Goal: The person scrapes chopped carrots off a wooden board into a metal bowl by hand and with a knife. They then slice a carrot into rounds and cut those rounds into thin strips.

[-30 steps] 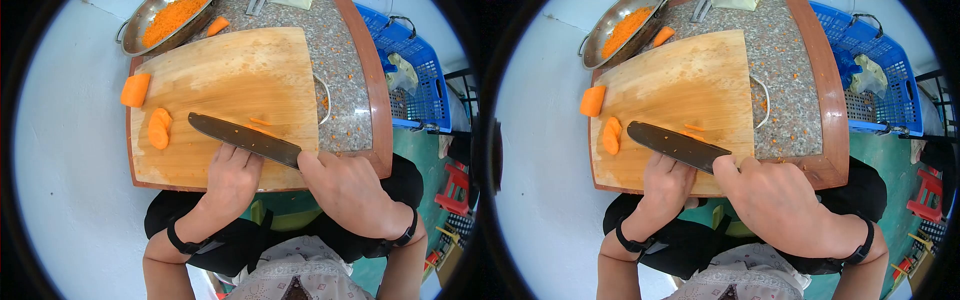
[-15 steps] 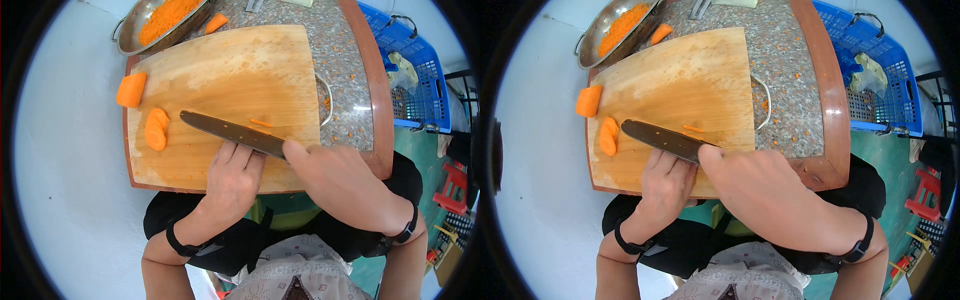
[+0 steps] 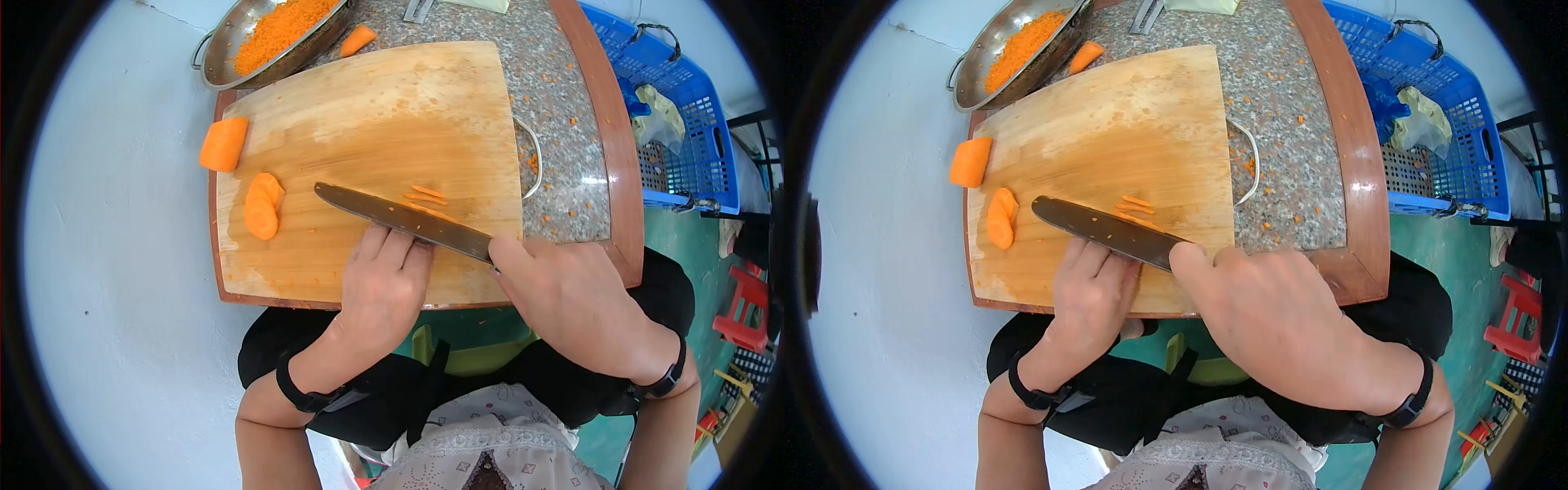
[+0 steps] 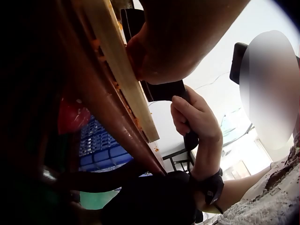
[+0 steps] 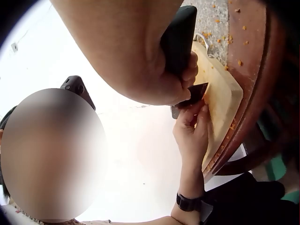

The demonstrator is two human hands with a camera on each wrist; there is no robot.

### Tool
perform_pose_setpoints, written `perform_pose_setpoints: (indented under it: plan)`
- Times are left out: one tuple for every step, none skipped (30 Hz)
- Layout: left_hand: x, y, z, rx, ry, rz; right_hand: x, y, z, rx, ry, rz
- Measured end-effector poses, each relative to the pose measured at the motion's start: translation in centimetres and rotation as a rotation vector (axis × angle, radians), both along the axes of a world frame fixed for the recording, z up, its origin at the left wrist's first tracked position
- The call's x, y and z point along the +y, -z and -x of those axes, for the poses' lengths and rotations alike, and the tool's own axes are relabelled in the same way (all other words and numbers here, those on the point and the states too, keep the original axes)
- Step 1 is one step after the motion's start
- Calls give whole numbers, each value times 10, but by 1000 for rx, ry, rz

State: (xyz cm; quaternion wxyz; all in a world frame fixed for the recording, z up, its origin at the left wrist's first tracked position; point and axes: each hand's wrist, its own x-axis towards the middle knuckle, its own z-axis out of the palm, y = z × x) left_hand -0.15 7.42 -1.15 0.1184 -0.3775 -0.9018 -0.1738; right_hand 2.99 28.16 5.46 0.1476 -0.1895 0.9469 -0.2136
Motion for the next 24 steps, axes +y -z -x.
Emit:
perform_pose_setpoints:
  plan:
    - [-1, 1, -1, 9, -3, 10, 0, -1, 0, -9, -8, -12]
    - [-1, 1, -1, -5, 14, 38, 1, -3, 0, -18, -15, -25]
    - [-3, 0, -2, -20, 30, 67, 2, -4, 0, -28, -23, -37]
    - [-4, -1, -1, -36, 45, 95, 2, -5, 0, -43, -28, -56]
    - [-4, 0, 0, -29, 41, 80, 3, -5, 0, -58, -36, -75]
    - [-4, 1, 0, -24, 36, 64, 3, -5, 0, -74, -44, -95]
    - [-3, 2, 0, -19, 32, 48, 2, -5, 1, -69, -42, -74]
    - [-3, 1, -1, -32, 27, 40, 0, -4, 2, -63, -40, -54]
    - [-3, 0, -1, -45, 21, 33, -2, -4, 3, -58, -38, -33]
    - [-2, -2, -1, -57, 19, 28, -6, -3, 5, -58, -45, -14]
    - [-2, -3, -1, -74, 9, 16, -11, 1, 8, -57, -49, 8]
    - [-3, -4, -1, -90, 1, 6, -15, 3, 10, -56, -51, 31]
    - [-3, -5, -1, -105, -6, -2, -16, 3, 13, -57, -59, 56]
    - [-3, -6, -1, -107, 4, 12, -17, 3, 16, -55, -66, 81]
    - [-3, -7, -1, -109, 10, 25, -17, 3, 19, -52, -76, 106]
    - [-3, -7, -1, -111, 17, 39, -18, 8, 20, -53, -13, 125]
    - [-3, -5, -1, -78, 18, 39, -20, 17, 21, -53, 51, 147]
    - [-2, -2, -1, -47, 19, 41, -21, 23, 21, -56, 116, 171]
    - [-3, 0, -1, -16, 19, 41, -19, 21, 23, -61, 137, 186]
    - [-4, 2, -1, -14, 25, 42, -14, 18, 26, -66, 156, 197]
    - [-5, 3, -1, -14, 28, 40, -9, 14, 27, -72, 172, 205]
    - [-5, 3, -2, -13, 29, 36, -6, 11, 23, -63, 152, 202]
    - [-5, 2, -2, -24, 23, 33, -5, 7, 19, -64, 123, 174]
    - [-4, 1, -2, -35, 18, 31, -5, 3, 15, -66, 95, 147]
